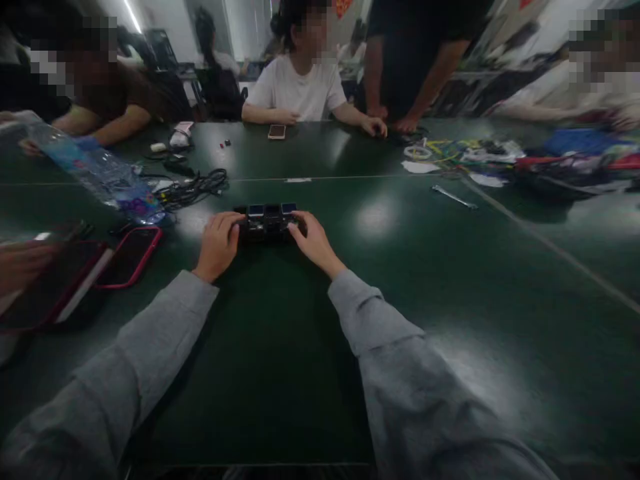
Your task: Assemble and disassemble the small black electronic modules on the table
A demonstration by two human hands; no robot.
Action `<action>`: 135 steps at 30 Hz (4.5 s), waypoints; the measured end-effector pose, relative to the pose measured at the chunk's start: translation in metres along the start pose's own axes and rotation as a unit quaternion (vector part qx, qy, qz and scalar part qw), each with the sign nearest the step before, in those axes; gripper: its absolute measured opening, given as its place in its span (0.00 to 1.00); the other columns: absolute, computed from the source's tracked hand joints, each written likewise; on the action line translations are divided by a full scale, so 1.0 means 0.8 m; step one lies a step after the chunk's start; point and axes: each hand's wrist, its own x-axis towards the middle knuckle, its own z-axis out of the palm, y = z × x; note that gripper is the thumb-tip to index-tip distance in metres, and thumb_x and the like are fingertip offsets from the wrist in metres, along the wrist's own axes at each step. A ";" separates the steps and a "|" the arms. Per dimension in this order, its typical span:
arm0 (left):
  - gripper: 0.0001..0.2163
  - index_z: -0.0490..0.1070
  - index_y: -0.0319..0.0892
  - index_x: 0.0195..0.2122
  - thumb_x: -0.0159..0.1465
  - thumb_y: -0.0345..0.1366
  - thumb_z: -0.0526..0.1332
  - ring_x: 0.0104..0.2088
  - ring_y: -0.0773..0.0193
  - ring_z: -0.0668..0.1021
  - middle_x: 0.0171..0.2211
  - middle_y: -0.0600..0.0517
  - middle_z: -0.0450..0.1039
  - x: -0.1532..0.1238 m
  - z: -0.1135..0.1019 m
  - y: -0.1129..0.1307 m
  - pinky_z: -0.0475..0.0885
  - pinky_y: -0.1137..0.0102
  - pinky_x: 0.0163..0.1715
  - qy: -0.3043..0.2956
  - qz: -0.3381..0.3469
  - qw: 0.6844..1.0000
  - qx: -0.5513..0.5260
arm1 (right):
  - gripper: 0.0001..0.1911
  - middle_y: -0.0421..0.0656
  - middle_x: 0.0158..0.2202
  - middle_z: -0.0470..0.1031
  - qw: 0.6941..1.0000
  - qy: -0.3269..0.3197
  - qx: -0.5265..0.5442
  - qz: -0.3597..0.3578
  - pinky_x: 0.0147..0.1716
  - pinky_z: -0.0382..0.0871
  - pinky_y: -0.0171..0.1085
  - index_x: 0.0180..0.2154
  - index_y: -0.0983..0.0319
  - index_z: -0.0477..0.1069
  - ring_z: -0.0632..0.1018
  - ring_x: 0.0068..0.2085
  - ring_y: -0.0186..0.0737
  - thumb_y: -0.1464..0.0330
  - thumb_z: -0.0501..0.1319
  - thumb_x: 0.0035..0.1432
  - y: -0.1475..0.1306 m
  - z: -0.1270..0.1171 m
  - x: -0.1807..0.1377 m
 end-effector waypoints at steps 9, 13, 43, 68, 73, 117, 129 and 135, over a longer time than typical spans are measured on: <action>0.13 0.68 0.44 0.53 0.72 0.36 0.49 0.52 0.55 0.73 0.51 0.47 0.75 -0.002 -0.004 0.005 0.65 0.59 0.50 -0.031 0.023 0.999 0.013 | 0.18 0.50 0.53 0.72 1.000 -0.012 0.002 0.009 0.53 0.70 0.53 0.55 0.59 0.66 0.74 0.52 0.49 0.60 0.58 0.66 -0.002 0.000 -0.003; 0.12 0.68 0.44 0.53 0.71 0.39 0.52 0.53 0.54 0.73 0.51 0.47 0.75 -0.002 -0.007 0.008 0.64 0.58 0.51 -0.041 0.036 0.998 0.015 | 0.19 0.50 0.54 0.71 1.000 -0.012 -0.004 0.010 0.53 0.70 0.53 0.55 0.59 0.66 0.74 0.53 0.50 0.60 0.58 0.66 0.000 0.000 -0.003; 0.27 0.65 0.44 0.55 0.65 0.59 0.55 0.50 0.50 0.72 0.50 0.45 0.73 -0.003 -0.005 0.004 0.64 0.58 0.47 -0.033 0.012 0.999 0.041 | 0.18 0.50 0.54 0.72 1.000 -0.007 -0.016 0.002 0.53 0.70 0.53 0.54 0.58 0.67 0.74 0.53 0.49 0.60 0.58 0.65 -0.004 -0.001 -0.003; 0.22 0.67 0.44 0.56 0.69 0.52 0.52 0.51 0.46 0.70 0.50 0.42 0.72 -0.005 -0.005 0.009 0.64 0.54 0.48 -0.074 0.043 0.991 0.100 | 0.18 0.50 0.54 0.71 1.000 -0.013 -0.014 0.007 0.53 0.70 0.53 0.55 0.59 0.66 0.74 0.52 0.49 0.60 0.57 0.66 -0.004 -0.001 -0.003; 0.21 0.67 0.43 0.56 0.70 0.51 0.51 0.51 0.46 0.70 0.49 0.42 0.72 -0.005 -0.007 0.011 0.64 0.53 0.48 -0.079 0.048 0.989 0.111 | 0.18 0.50 0.53 0.72 1.000 -0.009 -0.012 0.003 0.53 0.70 0.53 0.54 0.58 0.66 0.75 0.52 0.48 0.60 0.57 0.66 -0.005 0.000 -0.003; 0.23 0.62 0.41 0.61 0.69 0.47 0.54 0.53 0.44 0.69 0.50 0.40 0.71 -0.005 -0.005 0.014 0.62 0.52 0.51 -0.097 0.047 0.987 0.117 | 0.19 0.50 0.54 0.71 1.000 -0.017 -0.010 0.009 0.53 0.70 0.53 0.55 0.59 0.66 0.74 0.52 0.50 0.60 0.57 0.66 -0.008 -0.001 -0.004; 0.20 0.64 0.41 0.58 0.70 0.47 0.53 0.52 0.46 0.69 0.51 0.41 0.71 -0.004 -0.007 0.016 0.62 0.54 0.49 -0.093 0.053 0.985 0.136 | 0.20 0.51 0.53 0.72 1.000 -0.013 0.000 0.010 0.52 0.70 0.55 0.55 0.58 0.66 0.75 0.51 0.51 0.58 0.58 0.65 -0.002 0.001 -0.002; 0.20 0.64 0.41 0.58 0.69 0.46 0.55 0.51 0.47 0.70 0.53 0.40 0.69 -0.005 -0.005 0.014 0.62 0.55 0.49 -0.077 0.058 0.986 0.139 | 0.19 0.50 0.53 0.71 1.000 -0.013 0.001 0.009 0.52 0.71 0.54 0.55 0.58 0.66 0.75 0.51 0.50 0.59 0.58 0.65 -0.004 0.000 -0.003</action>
